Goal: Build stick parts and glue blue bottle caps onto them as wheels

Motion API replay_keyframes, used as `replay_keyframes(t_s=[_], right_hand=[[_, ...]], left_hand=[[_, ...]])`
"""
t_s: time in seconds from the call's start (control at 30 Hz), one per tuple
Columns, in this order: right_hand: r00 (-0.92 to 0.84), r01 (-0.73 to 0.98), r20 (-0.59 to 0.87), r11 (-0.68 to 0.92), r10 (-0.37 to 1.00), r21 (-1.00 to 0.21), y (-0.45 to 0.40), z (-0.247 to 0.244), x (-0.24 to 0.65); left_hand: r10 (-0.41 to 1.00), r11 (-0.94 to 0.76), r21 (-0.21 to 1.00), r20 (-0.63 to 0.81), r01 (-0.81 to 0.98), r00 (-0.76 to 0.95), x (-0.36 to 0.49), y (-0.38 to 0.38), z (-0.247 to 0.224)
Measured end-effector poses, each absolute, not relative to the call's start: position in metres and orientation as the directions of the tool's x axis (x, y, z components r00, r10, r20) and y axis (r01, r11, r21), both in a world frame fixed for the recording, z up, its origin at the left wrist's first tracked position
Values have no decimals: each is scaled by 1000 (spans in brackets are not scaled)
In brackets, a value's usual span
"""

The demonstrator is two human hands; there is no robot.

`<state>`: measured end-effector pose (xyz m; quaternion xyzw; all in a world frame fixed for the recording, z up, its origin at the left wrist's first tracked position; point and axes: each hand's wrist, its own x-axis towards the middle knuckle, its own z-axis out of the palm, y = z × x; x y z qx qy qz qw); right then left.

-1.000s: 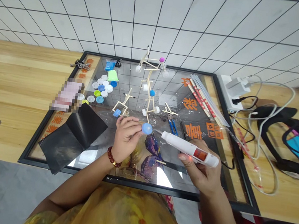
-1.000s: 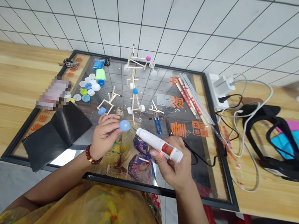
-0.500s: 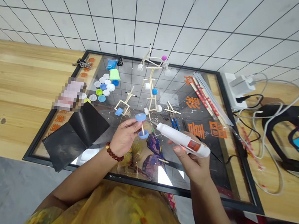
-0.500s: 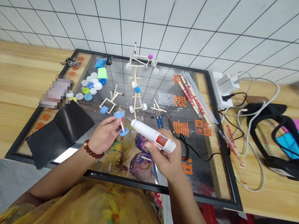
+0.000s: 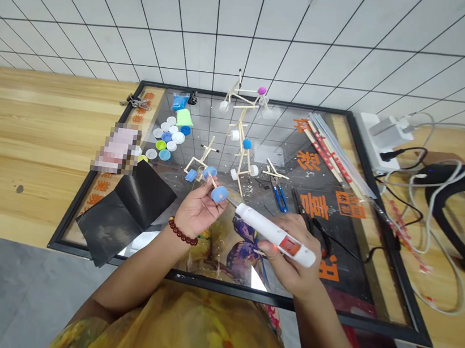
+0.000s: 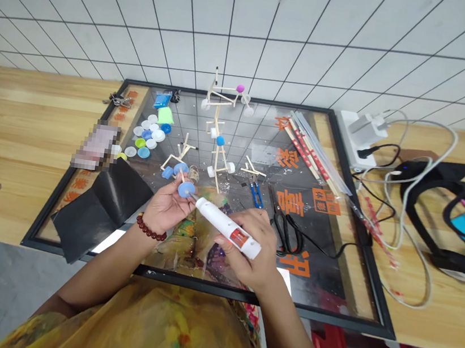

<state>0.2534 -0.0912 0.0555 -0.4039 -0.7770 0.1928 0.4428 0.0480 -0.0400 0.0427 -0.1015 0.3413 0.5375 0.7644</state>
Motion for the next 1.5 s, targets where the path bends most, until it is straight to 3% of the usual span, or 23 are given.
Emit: replay_keyframes(t_s=[0.23,0.87,1.03,1.2,1.33,1.5], right_hand=[[-312,494,554,630,772,-599,-91,48,247],[-304,543,544,611,782,-576,-92,41,247],[-310,536,546,617,778,-576,-94,40,244],[-301,552,546,610,782,-568,-94,39,245],[-260,524,557,600,788,-604,-94,40,248],[-337,471,489,594,804,-652,-92,45,251]], left_hand=[[783,383,229,-595,-895,183,47,-42,35],[768,328,218,-628,-919,125,46,-42,36],[777,341,269,-620,-901,109,47,-41,34],[764,337,232,-634,-912,121,47,-42,37],[751,334,242,-652,-911,102,48,-41,39],[748,322,276,-660,-906,65,49,-40,37]])
